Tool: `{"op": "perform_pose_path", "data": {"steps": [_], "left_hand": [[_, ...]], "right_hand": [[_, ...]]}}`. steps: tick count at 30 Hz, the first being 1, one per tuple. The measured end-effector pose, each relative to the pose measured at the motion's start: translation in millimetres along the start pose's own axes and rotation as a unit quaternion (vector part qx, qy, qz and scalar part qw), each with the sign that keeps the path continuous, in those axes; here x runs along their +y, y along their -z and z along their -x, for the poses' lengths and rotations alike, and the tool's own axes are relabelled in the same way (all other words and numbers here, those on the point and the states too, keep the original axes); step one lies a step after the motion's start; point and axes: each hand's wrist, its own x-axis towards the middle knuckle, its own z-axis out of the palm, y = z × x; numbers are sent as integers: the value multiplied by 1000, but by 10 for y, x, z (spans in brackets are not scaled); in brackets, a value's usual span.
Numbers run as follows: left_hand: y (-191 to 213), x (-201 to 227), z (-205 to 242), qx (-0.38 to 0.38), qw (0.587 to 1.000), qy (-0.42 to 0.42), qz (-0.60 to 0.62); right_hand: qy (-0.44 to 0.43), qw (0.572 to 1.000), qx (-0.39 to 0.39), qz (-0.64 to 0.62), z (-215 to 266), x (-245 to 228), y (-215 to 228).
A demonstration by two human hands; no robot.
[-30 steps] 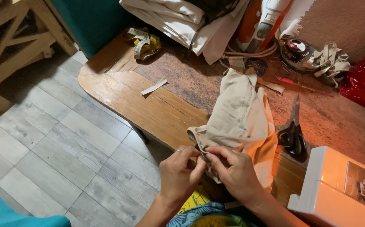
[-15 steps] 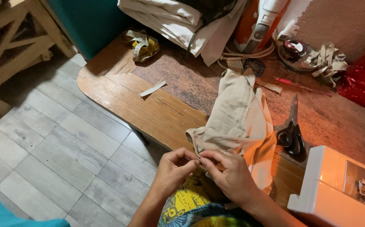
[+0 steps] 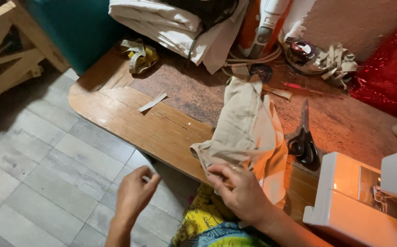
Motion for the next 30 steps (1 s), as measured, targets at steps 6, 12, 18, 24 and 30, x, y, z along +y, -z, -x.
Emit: {"op": "perform_pose_path", "data": {"steps": [6, 12, 18, 24, 30], "left_hand": [[-184, -966, -624, -57, 956, 102, -269], [316, 187, -144, -40, 982, 2, -187], [161, 1179, -235, 112, 928, -346, -75], [-610, 1609, -154, -41, 838, -494, -229], [-293, 1418, 378, 243, 709, -633, -194]], "right_hand": [[253, 961, -100, 60, 172, -97, 50], [182, 979, -34, 86, 229, -123, 575], [-77, 951, -12, 298, 177, 457, 1048], [-57, 947, -16, 315, -313, 719, 1122], [-281, 909, -200, 235, -807, 242, 1119]]}}
